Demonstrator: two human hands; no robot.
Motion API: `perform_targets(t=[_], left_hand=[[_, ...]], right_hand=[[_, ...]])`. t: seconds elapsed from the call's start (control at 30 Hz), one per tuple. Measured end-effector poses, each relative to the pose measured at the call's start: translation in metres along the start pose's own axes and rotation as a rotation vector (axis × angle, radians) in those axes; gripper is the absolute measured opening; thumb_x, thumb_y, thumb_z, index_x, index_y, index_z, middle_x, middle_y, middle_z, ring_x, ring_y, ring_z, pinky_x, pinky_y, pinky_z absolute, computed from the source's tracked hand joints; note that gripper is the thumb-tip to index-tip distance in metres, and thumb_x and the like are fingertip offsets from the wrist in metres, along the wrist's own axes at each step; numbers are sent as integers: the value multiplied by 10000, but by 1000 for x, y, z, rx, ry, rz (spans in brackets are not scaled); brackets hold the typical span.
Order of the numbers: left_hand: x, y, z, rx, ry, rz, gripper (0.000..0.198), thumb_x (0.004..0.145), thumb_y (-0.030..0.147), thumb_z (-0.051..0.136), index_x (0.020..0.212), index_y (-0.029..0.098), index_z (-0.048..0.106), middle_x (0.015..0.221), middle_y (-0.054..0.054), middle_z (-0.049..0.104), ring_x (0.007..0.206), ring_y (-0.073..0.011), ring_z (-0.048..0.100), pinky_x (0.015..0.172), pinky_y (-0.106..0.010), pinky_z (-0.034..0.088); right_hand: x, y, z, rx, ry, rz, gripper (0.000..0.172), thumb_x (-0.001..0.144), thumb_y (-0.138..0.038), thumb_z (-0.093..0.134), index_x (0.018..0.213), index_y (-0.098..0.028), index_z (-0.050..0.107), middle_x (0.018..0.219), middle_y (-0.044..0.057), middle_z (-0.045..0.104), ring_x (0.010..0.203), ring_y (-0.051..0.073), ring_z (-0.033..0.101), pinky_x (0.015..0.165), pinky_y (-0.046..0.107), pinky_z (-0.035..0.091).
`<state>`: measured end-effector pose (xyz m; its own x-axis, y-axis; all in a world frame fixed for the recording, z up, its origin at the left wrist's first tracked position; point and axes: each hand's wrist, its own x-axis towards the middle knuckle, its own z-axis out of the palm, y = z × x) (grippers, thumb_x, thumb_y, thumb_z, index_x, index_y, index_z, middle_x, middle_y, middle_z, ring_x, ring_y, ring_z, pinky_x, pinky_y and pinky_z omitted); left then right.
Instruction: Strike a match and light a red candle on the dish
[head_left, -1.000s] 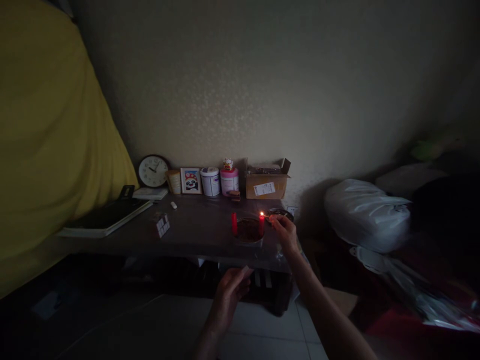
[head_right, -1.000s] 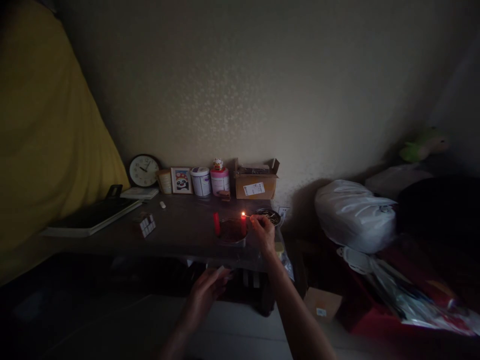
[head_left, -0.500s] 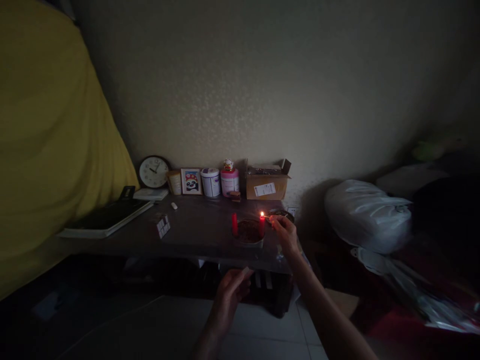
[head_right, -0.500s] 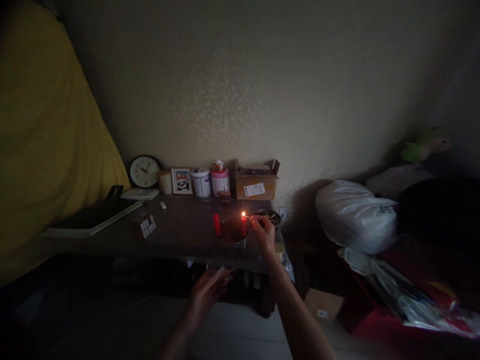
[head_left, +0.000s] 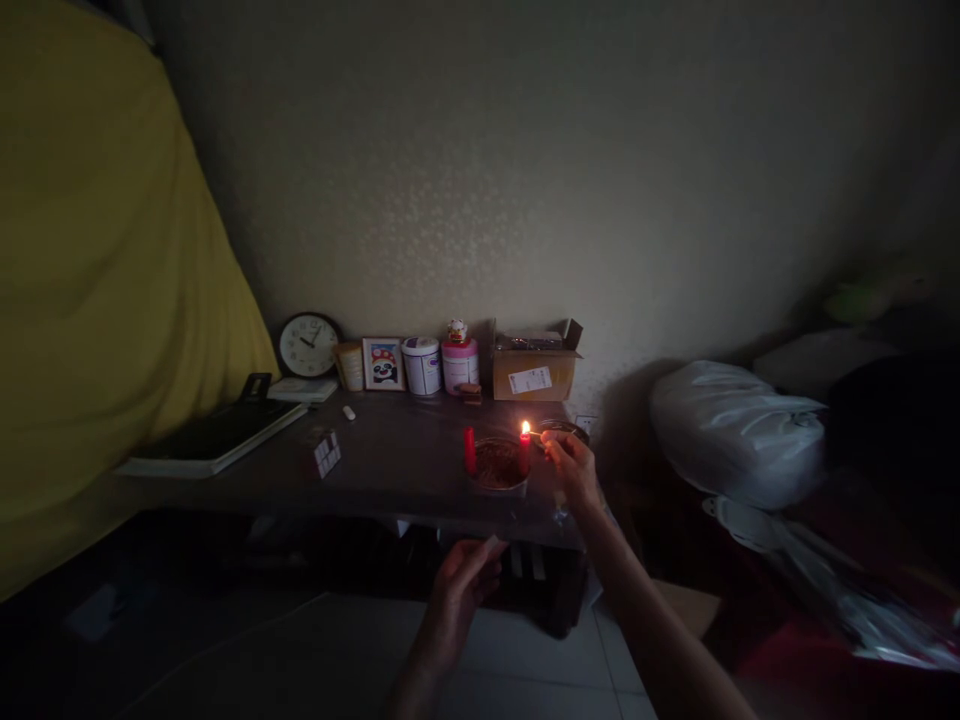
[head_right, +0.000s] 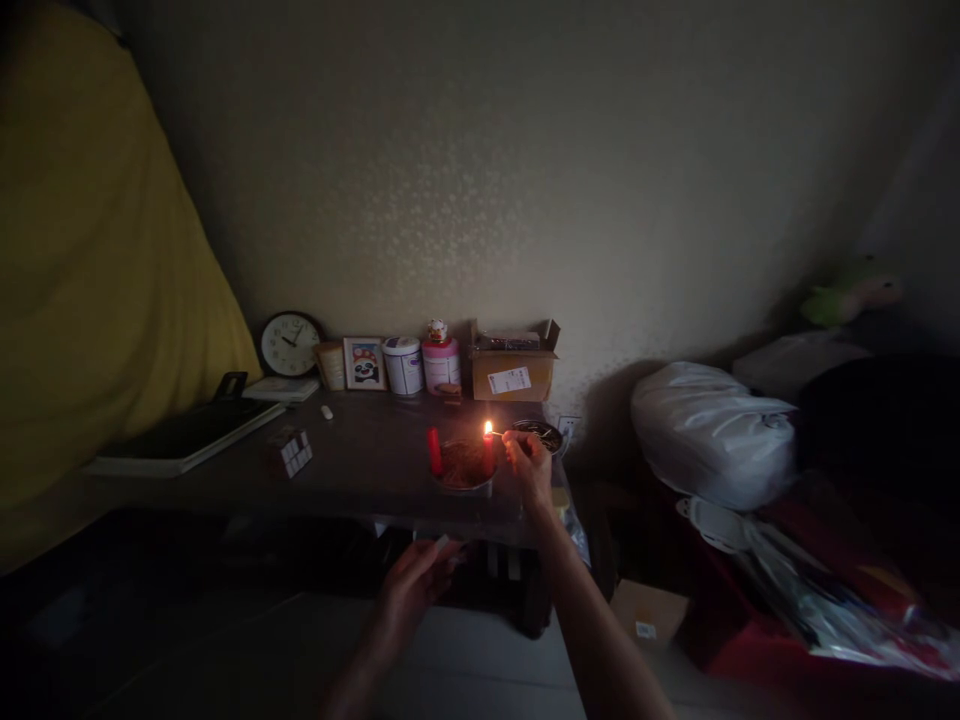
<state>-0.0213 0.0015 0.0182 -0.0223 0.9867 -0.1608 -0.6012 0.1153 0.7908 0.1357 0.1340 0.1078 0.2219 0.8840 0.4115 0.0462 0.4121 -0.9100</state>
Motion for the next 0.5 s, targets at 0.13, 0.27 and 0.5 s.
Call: perform_targets(t=[0.13, 0.27, 0.5], left_hand=[[2, 0, 1, 9, 20, 3, 255, 698, 382, 690, 780, 173, 569, 963, -84, 698, 768, -140, 616, 678, -261, 447], [4, -1, 2, 2, 52, -7, 260, 668, 379, 718, 764, 173, 592, 884, -66, 704, 745, -135, 617, 662, -250, 456], [6, -3, 3, 13, 89, -28, 296, 600, 394, 763, 731, 173, 618, 785, -47, 705, 676, -128, 619, 611, -239, 464]], right_hand=[[0, -9, -6, 75, -5, 4, 276, 655, -430, 643, 713, -160, 642, 653, 3, 609, 577, 121, 503, 562, 246, 401], [0, -46, -29, 208, -45, 15, 256, 678, -423, 655, 672, -174, 598, 617, -23, 541, 551, 94, 478, 537, 222, 406], [-9, -80, -90, 419, -226, -26, 247, 735, -426, 613, 628, -221, 528, 548, -75, 452, 433, 65, 373, 420, 177, 343]])
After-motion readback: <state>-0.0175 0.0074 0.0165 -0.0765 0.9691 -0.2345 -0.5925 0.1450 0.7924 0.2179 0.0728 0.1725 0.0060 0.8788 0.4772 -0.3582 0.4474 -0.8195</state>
